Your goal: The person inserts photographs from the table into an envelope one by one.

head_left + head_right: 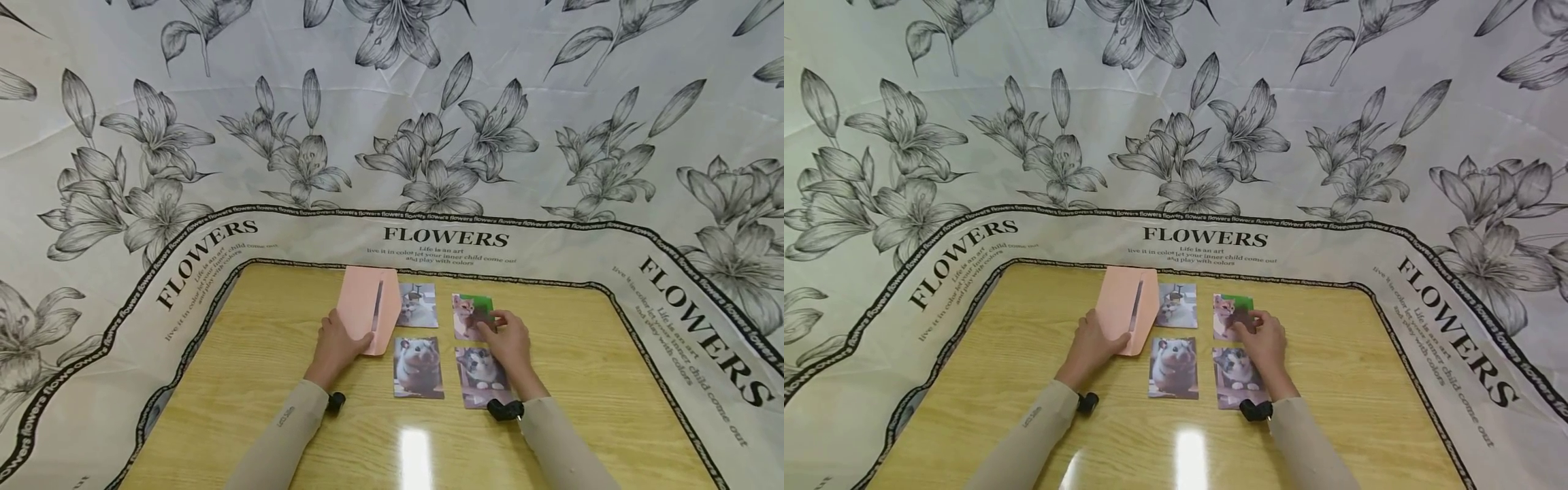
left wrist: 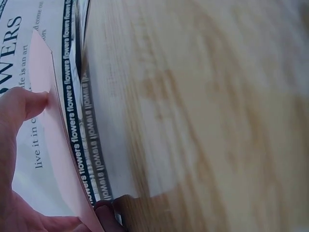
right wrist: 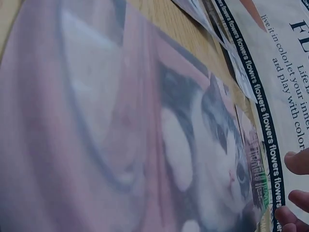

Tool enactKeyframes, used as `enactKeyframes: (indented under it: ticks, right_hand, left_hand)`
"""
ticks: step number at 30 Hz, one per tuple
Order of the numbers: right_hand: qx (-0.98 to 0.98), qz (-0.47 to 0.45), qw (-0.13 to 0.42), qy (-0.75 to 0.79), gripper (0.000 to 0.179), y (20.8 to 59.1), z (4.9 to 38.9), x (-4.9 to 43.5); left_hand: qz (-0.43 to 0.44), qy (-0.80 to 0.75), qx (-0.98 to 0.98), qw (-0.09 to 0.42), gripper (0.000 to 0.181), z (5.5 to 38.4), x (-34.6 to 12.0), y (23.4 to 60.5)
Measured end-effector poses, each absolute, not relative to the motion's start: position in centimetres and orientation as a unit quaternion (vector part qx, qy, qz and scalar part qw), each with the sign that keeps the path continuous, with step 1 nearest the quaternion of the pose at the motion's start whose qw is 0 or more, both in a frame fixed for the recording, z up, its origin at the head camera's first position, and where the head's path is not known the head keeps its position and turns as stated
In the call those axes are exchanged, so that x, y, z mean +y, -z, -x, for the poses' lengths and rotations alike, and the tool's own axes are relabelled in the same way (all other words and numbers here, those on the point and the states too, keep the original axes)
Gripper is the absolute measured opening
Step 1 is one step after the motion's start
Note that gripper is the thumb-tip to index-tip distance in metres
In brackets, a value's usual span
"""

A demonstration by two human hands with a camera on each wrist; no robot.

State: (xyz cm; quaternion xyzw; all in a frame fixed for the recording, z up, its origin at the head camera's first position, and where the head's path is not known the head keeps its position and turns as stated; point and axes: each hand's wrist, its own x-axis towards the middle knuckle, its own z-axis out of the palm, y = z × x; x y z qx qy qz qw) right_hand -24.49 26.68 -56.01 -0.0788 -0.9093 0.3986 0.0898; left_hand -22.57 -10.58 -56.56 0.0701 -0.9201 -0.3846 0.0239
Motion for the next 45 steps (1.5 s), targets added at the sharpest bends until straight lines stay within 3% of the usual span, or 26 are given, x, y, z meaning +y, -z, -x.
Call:
enactKeyframes:
  ticks: [12,45]
  right_hand:
    - [-0.934,0.12,0.044,-0.333,0.07,57.0,24.3,27.7]
    - [-0.942,0.126,0.054,-0.306,0.064,57.1,24.1,26.8]
  left_hand:
    - [-0.08,0.393,-0.916,0.008,0.114,22.8,-10.8,56.7]
    - [-0.075,0.381,-0.921,0.023,0.11,22.6,-10.4,56.6]
